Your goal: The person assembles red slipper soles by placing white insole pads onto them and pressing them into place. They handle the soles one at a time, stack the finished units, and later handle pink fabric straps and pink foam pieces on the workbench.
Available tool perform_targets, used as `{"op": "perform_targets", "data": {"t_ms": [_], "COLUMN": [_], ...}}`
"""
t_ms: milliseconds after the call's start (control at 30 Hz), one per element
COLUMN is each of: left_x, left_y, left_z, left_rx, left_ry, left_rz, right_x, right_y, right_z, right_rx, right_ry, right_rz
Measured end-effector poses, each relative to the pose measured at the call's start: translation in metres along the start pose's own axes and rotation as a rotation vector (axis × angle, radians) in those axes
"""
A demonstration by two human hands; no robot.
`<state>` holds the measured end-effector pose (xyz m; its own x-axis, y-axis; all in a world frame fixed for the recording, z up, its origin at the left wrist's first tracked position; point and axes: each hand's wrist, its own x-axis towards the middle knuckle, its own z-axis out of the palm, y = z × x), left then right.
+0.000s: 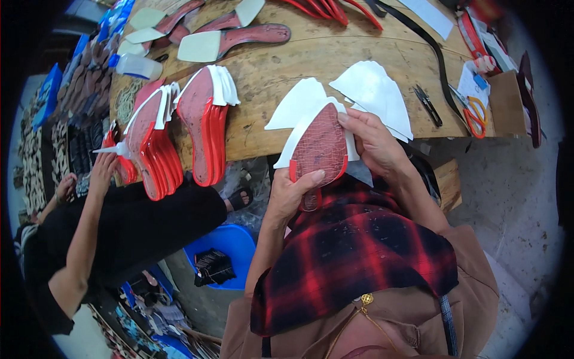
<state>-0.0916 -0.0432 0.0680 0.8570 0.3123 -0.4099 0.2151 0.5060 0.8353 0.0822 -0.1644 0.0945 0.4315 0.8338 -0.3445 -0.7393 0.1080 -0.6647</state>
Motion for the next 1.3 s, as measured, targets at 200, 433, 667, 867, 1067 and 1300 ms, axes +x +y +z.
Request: {"op": "perform_targets", "data": {"t_ms": [200,433,667,867,1067,1300], "left_x": [-0.001,-0.018,-0.031,-0.069,-0.043,-0.039], "left_y": [-0.007,0.0,0.127,0.169,0.161,0.151], "left_z": [0.0,-0.021,-0.074,-0.247,-0.252,-0.234], "left_rx": [0.107,1.137,0.99,1.512,0.873,0.808], "left_ry": [0.045,0.444,0.954,0.95,0.789,0.813], "left_rz": [0.028,0.756,0.854,0.532,0.384,0.519], "right_x": [0.003,-0.006,-0.022,-0.013,0.092,0.191], "right_y": [0.021,-0.007,-0.035,-0.067,-0.138,-0.143], "right_z": [-0.003,0.013,-0.024,-0.073,-0.112,-0.146], "right_rx": [0.028,-0.213,-0.44,-0.396,-1.058,-1.507], "right_ry": [0.098,0.119,0.213,0.283,0.579,0.653], "right_rz": [-0.164,-0.141,-0.258,-0.259,-0.771,-0.793]}}
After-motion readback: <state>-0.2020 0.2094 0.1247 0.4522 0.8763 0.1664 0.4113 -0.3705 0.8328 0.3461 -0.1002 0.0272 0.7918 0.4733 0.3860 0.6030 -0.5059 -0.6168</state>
